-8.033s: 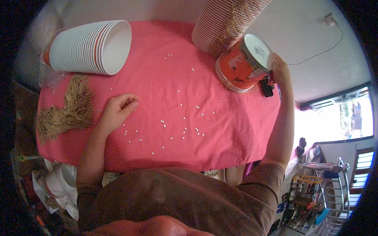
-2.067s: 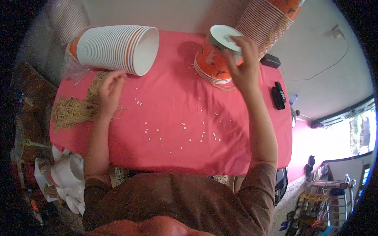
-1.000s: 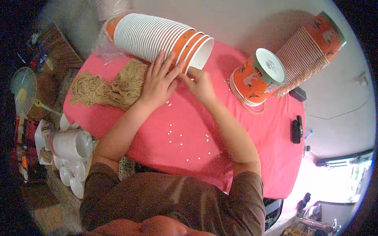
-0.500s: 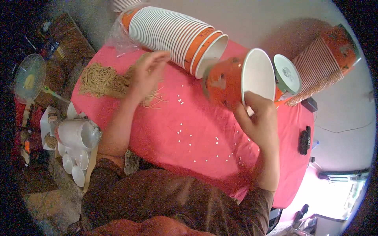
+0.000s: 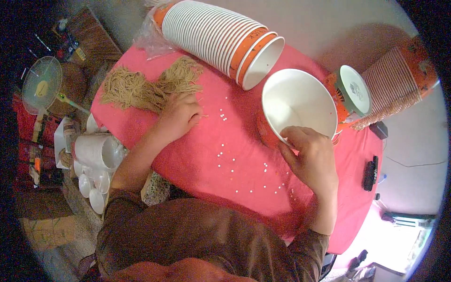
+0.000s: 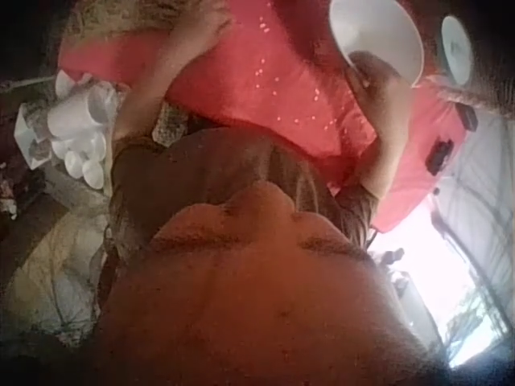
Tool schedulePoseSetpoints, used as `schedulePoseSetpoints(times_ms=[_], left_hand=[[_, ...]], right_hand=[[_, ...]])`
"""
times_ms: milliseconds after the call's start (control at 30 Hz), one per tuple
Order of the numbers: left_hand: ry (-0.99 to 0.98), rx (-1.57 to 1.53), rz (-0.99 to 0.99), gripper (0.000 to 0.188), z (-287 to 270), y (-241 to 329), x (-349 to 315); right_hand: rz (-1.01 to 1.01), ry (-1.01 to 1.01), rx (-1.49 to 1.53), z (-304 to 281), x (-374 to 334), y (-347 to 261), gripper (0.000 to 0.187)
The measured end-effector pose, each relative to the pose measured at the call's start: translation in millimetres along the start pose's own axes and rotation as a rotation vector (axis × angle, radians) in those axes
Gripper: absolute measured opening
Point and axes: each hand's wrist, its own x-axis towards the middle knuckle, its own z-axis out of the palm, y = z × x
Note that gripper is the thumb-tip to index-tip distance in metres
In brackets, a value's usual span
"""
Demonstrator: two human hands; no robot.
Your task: Secure rubber bands around paper tubs as part of a packaging process.
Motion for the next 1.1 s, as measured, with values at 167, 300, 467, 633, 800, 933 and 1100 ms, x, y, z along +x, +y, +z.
schedulePoseSetpoints(times_ms=[167, 300, 467, 633, 800, 933, 1100], left_hand=[[0.109, 0.081, 0.021, 0.006, 4.7, 2.5, -2.5], [0.150, 0.078, 0.067, 0.007, 18.0, 0.0, 2.1], [0.234, 0.052, 0.085, 0.006, 3.1, 12.4, 5.8], [0.446, -0.177, 0.199, 0.008, -23.0, 57.9, 20.3], [0.423, -0.399, -0.017, 0.007, -28.4, 37.7, 23.4], [0.284, -0.170, -0.043, 0.005, -19.2, 4.7, 7.5], [0.153, -0.040, 0.032, 0.006, 5.4, 12.9, 0.4]], right_hand=[[-0.025, 0.013, -0.010, -3.8, -0.9, -0.9, 0.024], [-0.010, -0.008, -0.014, -10.8, -1.9, -3.7, 0.025], [-0.030, -0.118, 0.112, -15.2, -1.3, 7.4, 0.019], [0.008, -0.218, 0.179, -19.6, 0.1, 10.5, 0.018], [0.048, -0.255, 0.262, -20.4, -4.0, 12.4, 0.021], [0.046, -0.241, 0.257, -20.1, -2.4, 6.9, 0.024], [0.039, -0.245, 0.235, -17.1, -2.9, 9.7, 0.026]])
